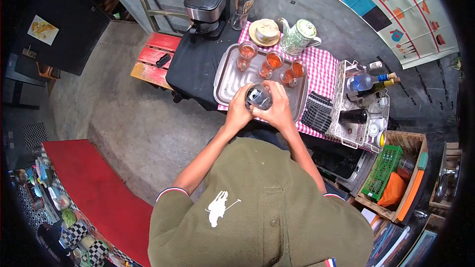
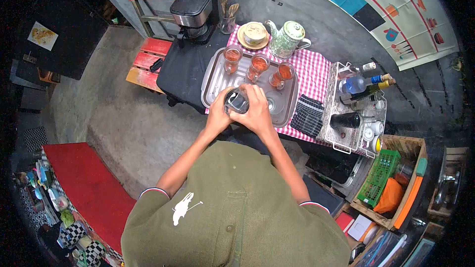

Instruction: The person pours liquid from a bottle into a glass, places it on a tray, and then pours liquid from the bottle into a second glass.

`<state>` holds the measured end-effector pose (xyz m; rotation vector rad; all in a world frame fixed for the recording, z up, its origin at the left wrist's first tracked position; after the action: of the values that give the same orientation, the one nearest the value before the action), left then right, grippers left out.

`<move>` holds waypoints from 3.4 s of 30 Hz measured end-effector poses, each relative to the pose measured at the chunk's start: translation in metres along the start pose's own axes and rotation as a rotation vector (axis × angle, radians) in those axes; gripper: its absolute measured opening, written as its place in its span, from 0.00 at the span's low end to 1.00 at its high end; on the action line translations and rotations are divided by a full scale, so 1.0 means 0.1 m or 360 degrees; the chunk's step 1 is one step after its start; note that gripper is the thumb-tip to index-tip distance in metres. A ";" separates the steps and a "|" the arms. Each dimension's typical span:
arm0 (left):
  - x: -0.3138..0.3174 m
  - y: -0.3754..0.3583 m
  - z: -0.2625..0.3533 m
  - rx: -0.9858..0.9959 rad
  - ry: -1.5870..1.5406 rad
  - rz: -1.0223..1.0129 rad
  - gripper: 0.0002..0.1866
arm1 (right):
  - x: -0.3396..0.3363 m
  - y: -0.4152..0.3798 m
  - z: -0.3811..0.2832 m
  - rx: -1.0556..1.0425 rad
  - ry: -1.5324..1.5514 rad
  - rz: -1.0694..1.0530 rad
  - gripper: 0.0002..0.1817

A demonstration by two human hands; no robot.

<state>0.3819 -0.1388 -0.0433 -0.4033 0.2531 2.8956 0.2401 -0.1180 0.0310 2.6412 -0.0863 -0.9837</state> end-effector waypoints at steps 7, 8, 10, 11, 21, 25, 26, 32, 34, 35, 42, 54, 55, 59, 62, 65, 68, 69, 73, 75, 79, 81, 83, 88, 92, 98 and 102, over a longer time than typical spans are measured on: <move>-0.01 0.02 0.05 -0.0001 -0.0002 -0.0002 0.37 | 0.01 0.01 0.05 -0.0029 -0.0076 -0.0032 0.37; -0.01 0.02 0.05 -0.0007 -0.0010 -0.0002 0.37 | 0.02 0.02 0.06 -0.0035 -0.0108 -0.0047 0.38; 0.00 0.02 0.03 0.0003 0.0008 0.0007 0.37 | 0.03 0.02 0.06 -0.0023 -0.0044 -0.0027 0.36; 0.00 0.02 0.01 0.0020 0.0035 0.0016 0.37 | 0.04 0.02 0.06 -0.0017 -0.0013 -0.0016 0.35; -0.02 0.02 0.00 -0.0032 0.0006 0.0005 0.36 | 0.05 0.04 0.05 -0.0012 -0.0038 -0.0043 0.35; -0.02 0.02 0.02 -0.0028 0.0004 0.0003 0.36 | 0.04 0.04 0.04 -0.0024 -0.0030 -0.0030 0.35; -0.02 0.02 0.03 -0.0023 0.0004 0.0002 0.36 | 0.04 0.04 0.04 -0.0021 -0.0029 -0.0029 0.35; -0.01 0.03 0.02 -0.0015 0.0002 0.0002 0.37 | 0.04 0.04 0.05 -0.0028 -0.0047 -0.0046 0.36; -0.02 0.03 0.04 -0.0004 0.0000 0.0005 0.37 | 0.04 0.04 0.05 -0.0030 -0.0042 -0.0041 0.36; -0.02 0.03 0.06 0.0013 -0.0002 0.0014 0.38 | 0.04 0.04 0.05 -0.0032 -0.0038 -0.0038 0.36; -0.02 0.03 0.06 0.0064 -0.0005 0.0027 0.38 | 0.03 0.03 0.06 -0.0010 -0.0029 -0.0062 0.36; -0.01 0.02 0.06 -0.0009 -0.0058 0.0016 0.35 | 0.02 0.03 0.06 -0.0036 -0.0115 -0.0068 0.37; -0.01 0.02 0.05 0.0004 -0.0051 0.0020 0.35 | 0.02 0.03 0.06 -0.0026 -0.0116 -0.0073 0.37; -0.02 0.03 0.04 0.0029 -0.0026 0.0032 0.35 | 0.04 0.02 0.07 -0.0014 -0.0028 -0.0037 0.36; -0.03 0.03 0.05 0.0028 -0.0018 0.0035 0.36 | 0.05 0.03 0.05 -0.0008 -0.0008 -0.0032 0.36; -0.03 0.03 0.04 0.0017 -0.0027 0.0029 0.36 | 0.05 0.04 0.06 -0.0012 -0.0001 -0.0042 0.36; -0.03 0.04 0.04 0.0015 -0.0033 0.0027 0.36 | 0.04 0.05 0.07 -0.0031 -0.0099 -0.0075 0.37; -0.03 0.04 0.04 0.0017 -0.0034 0.0028 0.36 | 0.04 0.05 0.06 -0.0035 -0.0098 -0.0070 0.36; -0.03 0.04 0.03 0.0041 -0.0008 0.0050 0.35 | 0.05 0.05 0.07 -0.0019 -0.0048 -0.0046 0.36; -0.03 0.04 0.04 0.0044 -0.0001 0.0054 0.35 | 0.06 0.05 0.07 -0.0002 -0.0023 -0.0047 0.36; -0.03 0.04 0.05 0.0006 -0.0017 0.0049 0.35 | 0.06 0.06 0.08 0.0009 -0.0039 -0.0074 0.36; -0.03 0.05 0.05 -0.0011 -0.0020 0.0042 0.35 | 0.07 0.07 0.08 0.0003 -0.0047 -0.0080 0.36; -0.03 0.05 0.03 0.0017 -0.0030 0.0050 0.35 | 0.06 0.08 0.06 -0.0008 -0.0049 -0.0081 0.36; -0.03 0.05 -0.02 0.0068 -0.0003 0.0062 0.35 | 0.05 0.09 0.05 0.0022 -0.0048 -0.0104 0.36; -0.04 0.06 0.00 0.0064 -0.0013 0.0044 0.37 | 0.05 0.10 0.05 0.0024 -0.0055 -0.0106 0.35; -0.03 0.06 0.02 0.0038 -0.0031 0.0035 0.39 | 0.03 0.14 0.03 0.0033 -0.0052 -0.0141 0.35; -0.03 0.07 0.00 0.0031 -0.0026 0.0031 0.39 | 0.03 0.15 0.04 0.0035 -0.0085 -0.0161 0.36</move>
<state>0.3831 -0.1455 -0.0411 -0.3759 0.2842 2.9120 0.2400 -0.1340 0.0311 2.6622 0.0252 -1.0919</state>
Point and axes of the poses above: each hand's wrist, its own y-axis towards the middle knuckle, its own x-axis out of the palm, z = x × y, the point moved 2 cm from there along y, towards the middle knuckle, and after that the axes turned 4 degrees about -x, right-handed, at the moved point
